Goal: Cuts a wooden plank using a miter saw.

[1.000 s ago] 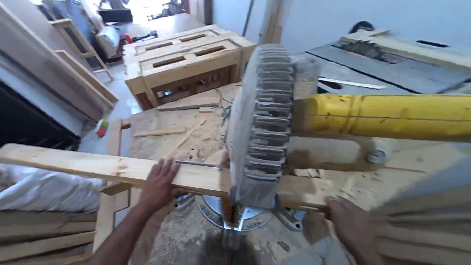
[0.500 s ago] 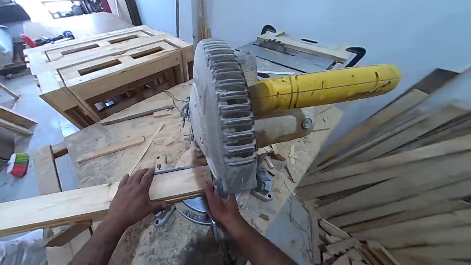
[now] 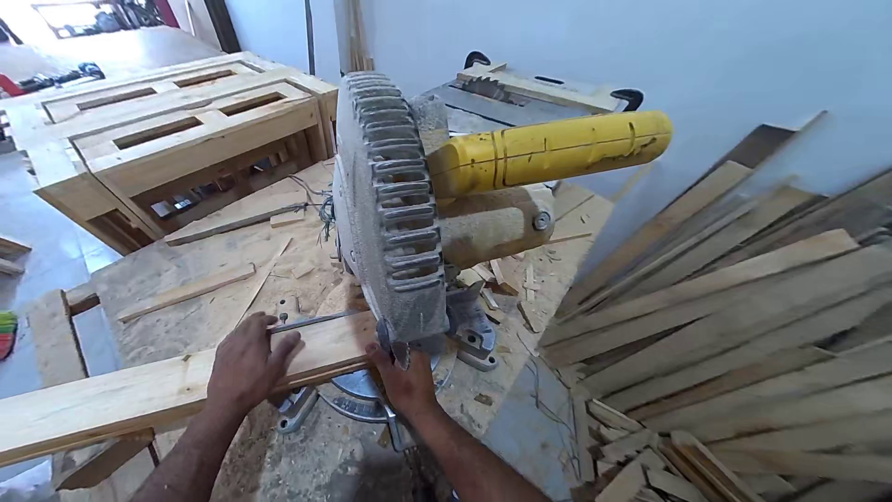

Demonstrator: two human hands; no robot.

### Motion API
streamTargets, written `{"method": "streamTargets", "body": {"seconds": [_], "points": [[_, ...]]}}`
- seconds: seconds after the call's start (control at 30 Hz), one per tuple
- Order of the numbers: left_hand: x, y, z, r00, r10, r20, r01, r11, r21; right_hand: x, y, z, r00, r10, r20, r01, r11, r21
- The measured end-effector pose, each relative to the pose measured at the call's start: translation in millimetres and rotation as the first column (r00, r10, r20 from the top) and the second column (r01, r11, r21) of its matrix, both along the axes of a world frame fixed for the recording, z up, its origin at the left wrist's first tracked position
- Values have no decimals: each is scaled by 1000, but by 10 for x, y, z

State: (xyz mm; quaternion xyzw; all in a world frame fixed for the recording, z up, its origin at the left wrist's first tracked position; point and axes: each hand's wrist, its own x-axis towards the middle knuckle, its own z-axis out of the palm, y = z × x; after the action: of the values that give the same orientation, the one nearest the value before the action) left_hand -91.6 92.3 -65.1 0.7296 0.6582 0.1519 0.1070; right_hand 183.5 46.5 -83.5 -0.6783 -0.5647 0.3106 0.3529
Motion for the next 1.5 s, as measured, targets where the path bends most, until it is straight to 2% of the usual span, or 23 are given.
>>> {"method": "streamTargets", "body": {"seconds": [0.03,0.1,0.23,0.33,0.43,0.5,0.6,0.7,0.83,0.93,1.07,1.2,1.3,1.4,1.5], "points": [[-22,28,49,1000,21,21,-20,998,-57,2,-3,-23,1000,-4,-3,4,1000,21],[-161,120,178,999,-12,-48,1,977,-214,33,10,-47,1000,6,27,-7,999,31],[-606,396,366,975,-121,-186,-5,827,-562,119,46,17,981,71,180,-50,991,-121],[-680,536,400,979,-146,-143,16,752,-659,139,73,-53,993,36,113,-34,999,-14],[-408,389,657,997,-50,-56,0,746,-666,160,68,-148,998,45,49,-51,992,116],[-308,341,754,1000,-5,-24,-12,754,-657,167,90,-195,999,40,17,-42,989,143],[-681,527,310,996,-85,-37,42,768,-640,164,75,-255,1000,10,-14,-7,976,218],[-537,497,433,998,-59,-36,20,750,-661,157,37,-265,999,-38,-11,39,944,328],[-406,443,592,998,-44,-54,-3,749,-662,181,43,-132,999,-12,49,0,971,238],[-482,464,511,996,-69,-54,18,764,-644,185,22,-124,998,-27,50,14,968,252],[-590,525,387,992,-98,-83,22,770,-638,204,0,71,1000,-6,-5,6,986,169],[-670,519,353,989,-130,-71,57,777,-627,168,10,-27,1000,-7,-19,12,963,270],[-678,510,364,985,-154,-73,81,803,-591,187,44,-6,1000,17,-6,-16,982,187],[-587,451,471,992,-98,-75,29,778,-628,198,62,-9,999,46,-26,-45,998,51],[-556,470,501,991,-90,-96,8,767,-642,214,91,-62,998,60,-7,-59,997,58]]}}
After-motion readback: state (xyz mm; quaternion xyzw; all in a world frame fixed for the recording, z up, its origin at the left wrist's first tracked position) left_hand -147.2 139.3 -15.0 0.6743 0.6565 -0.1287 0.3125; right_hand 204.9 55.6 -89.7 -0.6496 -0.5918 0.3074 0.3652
